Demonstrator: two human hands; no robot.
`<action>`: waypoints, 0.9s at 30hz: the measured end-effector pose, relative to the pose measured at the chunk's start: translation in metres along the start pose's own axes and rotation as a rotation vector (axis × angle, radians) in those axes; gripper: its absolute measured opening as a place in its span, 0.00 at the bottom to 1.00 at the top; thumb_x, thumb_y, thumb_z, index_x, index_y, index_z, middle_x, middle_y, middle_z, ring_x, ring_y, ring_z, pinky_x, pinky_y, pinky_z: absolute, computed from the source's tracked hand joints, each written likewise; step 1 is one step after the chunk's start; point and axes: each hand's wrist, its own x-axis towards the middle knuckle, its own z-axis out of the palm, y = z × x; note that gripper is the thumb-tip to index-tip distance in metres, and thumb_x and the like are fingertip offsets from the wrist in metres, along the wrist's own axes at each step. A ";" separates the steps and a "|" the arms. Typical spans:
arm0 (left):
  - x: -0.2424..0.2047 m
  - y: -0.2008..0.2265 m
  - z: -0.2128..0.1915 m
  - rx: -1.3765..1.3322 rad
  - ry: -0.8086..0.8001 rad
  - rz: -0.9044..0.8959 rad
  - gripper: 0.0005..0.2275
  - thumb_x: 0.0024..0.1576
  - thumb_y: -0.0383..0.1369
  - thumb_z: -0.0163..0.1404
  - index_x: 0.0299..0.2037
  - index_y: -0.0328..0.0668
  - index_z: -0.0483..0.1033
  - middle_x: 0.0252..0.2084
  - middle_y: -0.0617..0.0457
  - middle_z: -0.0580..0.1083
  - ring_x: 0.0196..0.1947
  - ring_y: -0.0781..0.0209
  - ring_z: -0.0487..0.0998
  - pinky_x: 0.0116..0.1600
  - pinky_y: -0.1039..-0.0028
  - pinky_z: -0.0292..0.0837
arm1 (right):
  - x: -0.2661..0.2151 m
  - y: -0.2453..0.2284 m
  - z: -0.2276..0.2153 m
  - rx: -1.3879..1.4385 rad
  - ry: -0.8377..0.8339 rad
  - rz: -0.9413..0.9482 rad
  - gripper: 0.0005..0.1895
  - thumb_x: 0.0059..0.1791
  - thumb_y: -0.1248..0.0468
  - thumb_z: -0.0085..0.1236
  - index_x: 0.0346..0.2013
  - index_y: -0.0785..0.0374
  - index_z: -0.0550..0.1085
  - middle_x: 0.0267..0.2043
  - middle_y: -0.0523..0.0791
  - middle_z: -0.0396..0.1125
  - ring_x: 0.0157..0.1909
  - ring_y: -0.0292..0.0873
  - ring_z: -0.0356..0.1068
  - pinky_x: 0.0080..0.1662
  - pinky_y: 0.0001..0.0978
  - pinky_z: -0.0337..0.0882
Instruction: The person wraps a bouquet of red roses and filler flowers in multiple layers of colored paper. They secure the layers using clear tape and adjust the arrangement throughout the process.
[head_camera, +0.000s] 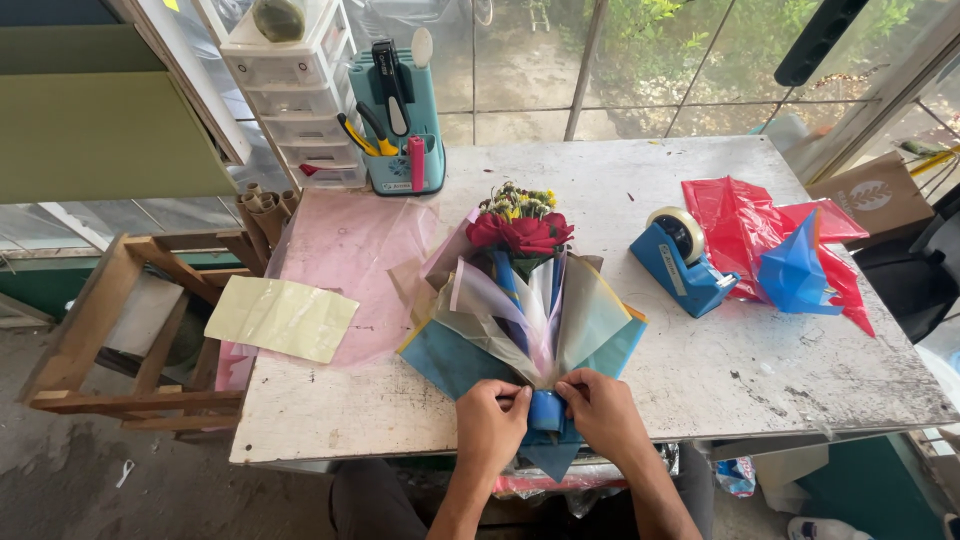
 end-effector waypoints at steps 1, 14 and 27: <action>0.001 -0.001 0.000 0.000 -0.001 -0.001 0.10 0.53 0.33 0.61 0.32 0.31 0.82 0.28 0.43 0.82 0.28 0.57 0.87 0.35 0.72 0.80 | 0.000 0.000 0.001 0.000 -0.001 0.001 0.11 0.50 0.60 0.60 0.38 0.66 0.80 0.21 0.50 0.73 0.24 0.43 0.73 0.32 0.35 0.71; -0.003 0.001 -0.001 0.146 0.050 0.202 0.06 0.50 0.29 0.63 0.28 0.32 0.82 0.37 0.45 0.74 0.25 0.55 0.79 0.35 0.68 0.75 | -0.001 0.000 0.001 0.051 -0.006 0.043 0.09 0.50 0.64 0.59 0.39 0.68 0.78 0.25 0.49 0.75 0.26 0.40 0.74 0.32 0.33 0.74; -0.010 0.009 -0.008 0.178 0.172 0.294 0.11 0.45 0.29 0.66 0.28 0.30 0.76 0.36 0.42 0.71 0.29 0.47 0.75 0.36 0.61 0.72 | -0.008 0.006 0.004 -0.032 0.099 -0.141 0.09 0.48 0.64 0.58 0.39 0.67 0.78 0.27 0.50 0.77 0.28 0.43 0.78 0.36 0.34 0.76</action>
